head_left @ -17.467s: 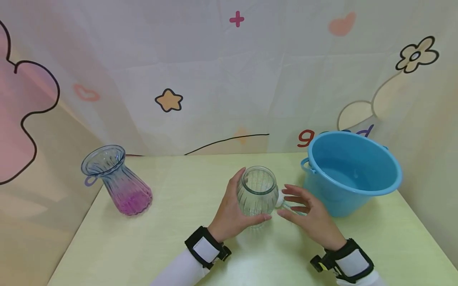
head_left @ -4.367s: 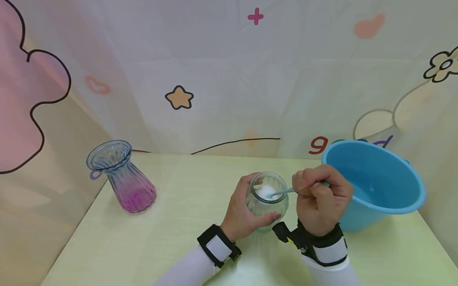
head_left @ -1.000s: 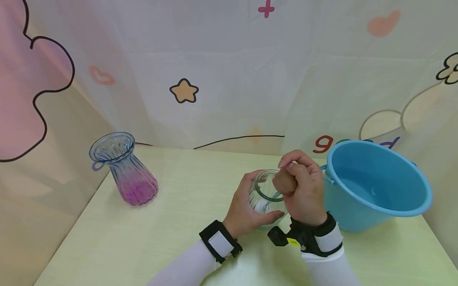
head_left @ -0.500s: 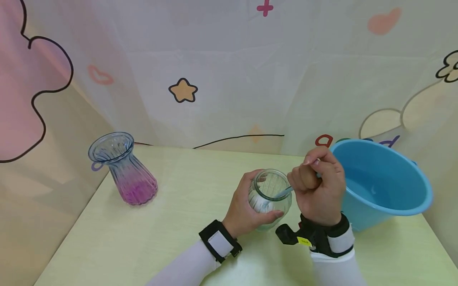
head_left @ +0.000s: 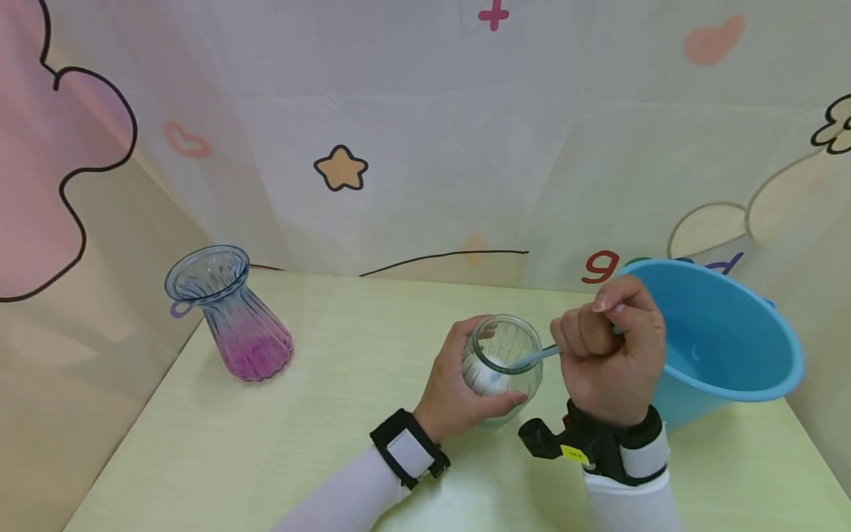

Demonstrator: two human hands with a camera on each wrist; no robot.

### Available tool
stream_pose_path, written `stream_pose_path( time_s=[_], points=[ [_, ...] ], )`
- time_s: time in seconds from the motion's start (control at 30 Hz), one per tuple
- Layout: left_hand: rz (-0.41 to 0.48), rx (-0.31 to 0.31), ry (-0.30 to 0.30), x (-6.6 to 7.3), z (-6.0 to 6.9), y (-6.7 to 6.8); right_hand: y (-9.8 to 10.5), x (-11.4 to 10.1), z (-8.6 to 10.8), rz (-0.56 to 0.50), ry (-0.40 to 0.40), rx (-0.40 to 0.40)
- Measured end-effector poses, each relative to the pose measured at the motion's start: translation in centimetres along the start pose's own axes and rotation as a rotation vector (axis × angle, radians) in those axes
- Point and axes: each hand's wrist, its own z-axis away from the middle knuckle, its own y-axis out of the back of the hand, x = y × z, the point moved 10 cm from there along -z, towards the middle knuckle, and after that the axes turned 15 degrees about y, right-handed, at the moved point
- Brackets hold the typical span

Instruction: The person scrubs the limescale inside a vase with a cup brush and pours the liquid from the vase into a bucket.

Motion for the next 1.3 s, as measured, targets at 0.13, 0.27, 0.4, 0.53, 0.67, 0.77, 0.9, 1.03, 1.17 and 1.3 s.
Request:
stream_pose_path(
  time_s=[0.13,0.27,0.4,0.53,0.67,0.77,0.9,1.03,1.17,1.3],
  points=[
    [-0.003,0.001,-0.002,0.0,0.0,0.0,-0.1,-0.5,-0.1,-0.013,0.032,0.007],
    [-0.003,0.003,-0.006,0.0,0.0,0.0,-0.2,-0.8,-0.1,-0.038,0.062,0.011],
    [-0.002,0.002,0.000,-0.1,0.0,0.0,-0.5,-1.0,0.0,-0.007,0.095,-0.024],
    [-0.006,0.004,-0.004,-0.1,0.1,0.0,-1.1,-0.8,0.1,0.090,0.144,-0.088],
    [-0.014,0.010,-0.008,0.0,0.1,0.1,-1.4,-0.5,0.4,0.151,0.176,-0.118],
    [-0.019,0.015,-0.002,0.0,0.0,0.2,-1.5,-0.5,0.5,0.173,0.190,-0.112],
    [-0.024,0.017,0.009,-0.1,0.0,0.2,-1.5,-0.5,0.5,0.195,0.213,-0.097],
    [-0.020,0.012,0.015,-0.1,0.0,0.1,-1.8,-0.7,0.5,0.208,0.243,-0.098],
    [-0.016,0.009,0.015,-0.1,0.1,0.1,-2.2,-1.0,0.6,0.238,0.276,-0.111],
    [-0.016,0.004,0.015,-0.2,0.1,0.1,-2.4,-1.2,0.7,0.287,0.302,-0.105]
  ],
)
